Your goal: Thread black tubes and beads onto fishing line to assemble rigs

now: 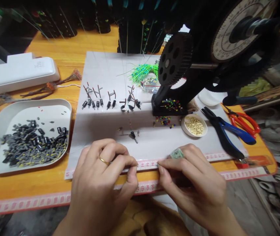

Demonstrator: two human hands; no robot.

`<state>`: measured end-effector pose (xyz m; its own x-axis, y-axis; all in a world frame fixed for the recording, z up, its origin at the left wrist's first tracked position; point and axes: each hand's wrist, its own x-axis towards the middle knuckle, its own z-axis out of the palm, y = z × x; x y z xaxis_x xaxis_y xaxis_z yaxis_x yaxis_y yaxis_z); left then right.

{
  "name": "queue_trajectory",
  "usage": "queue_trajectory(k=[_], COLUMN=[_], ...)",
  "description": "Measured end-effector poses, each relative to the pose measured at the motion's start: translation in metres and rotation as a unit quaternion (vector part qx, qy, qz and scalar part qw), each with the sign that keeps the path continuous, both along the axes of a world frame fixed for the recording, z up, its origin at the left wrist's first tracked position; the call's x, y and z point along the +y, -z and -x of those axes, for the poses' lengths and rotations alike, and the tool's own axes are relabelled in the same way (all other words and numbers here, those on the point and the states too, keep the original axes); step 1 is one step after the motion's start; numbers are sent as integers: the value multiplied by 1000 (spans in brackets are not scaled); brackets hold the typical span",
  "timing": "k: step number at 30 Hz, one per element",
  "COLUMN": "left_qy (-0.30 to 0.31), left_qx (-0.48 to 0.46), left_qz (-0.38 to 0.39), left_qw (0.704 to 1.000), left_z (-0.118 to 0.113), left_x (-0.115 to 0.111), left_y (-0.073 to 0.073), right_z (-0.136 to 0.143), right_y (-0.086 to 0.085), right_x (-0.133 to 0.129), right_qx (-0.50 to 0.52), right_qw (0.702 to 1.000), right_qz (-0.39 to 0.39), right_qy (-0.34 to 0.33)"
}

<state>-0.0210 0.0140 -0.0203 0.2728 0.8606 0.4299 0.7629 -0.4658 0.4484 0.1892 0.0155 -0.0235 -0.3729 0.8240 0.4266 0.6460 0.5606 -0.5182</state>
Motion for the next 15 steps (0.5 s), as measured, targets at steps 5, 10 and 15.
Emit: queue_trajectory(k=[5, 10, 15], left_qy=[-20, 5, 10], left_qx=[-7, 22, 23], left_qz=[7, 15, 14], left_qw=[1000, 1000, 1000], left_z=[-3, 4, 5], left_x=[0, 1, 1], left_y=[-1, 0, -2], right_z=[-2, -5, -5], right_y=[-1, 0, 0], right_x=[1, 0, 0], right_qx=[1, 7, 5], right_qw=[1000, 1000, 1000], right_qz=[-3, 1, 7], right_qy=[1, 0, 2])
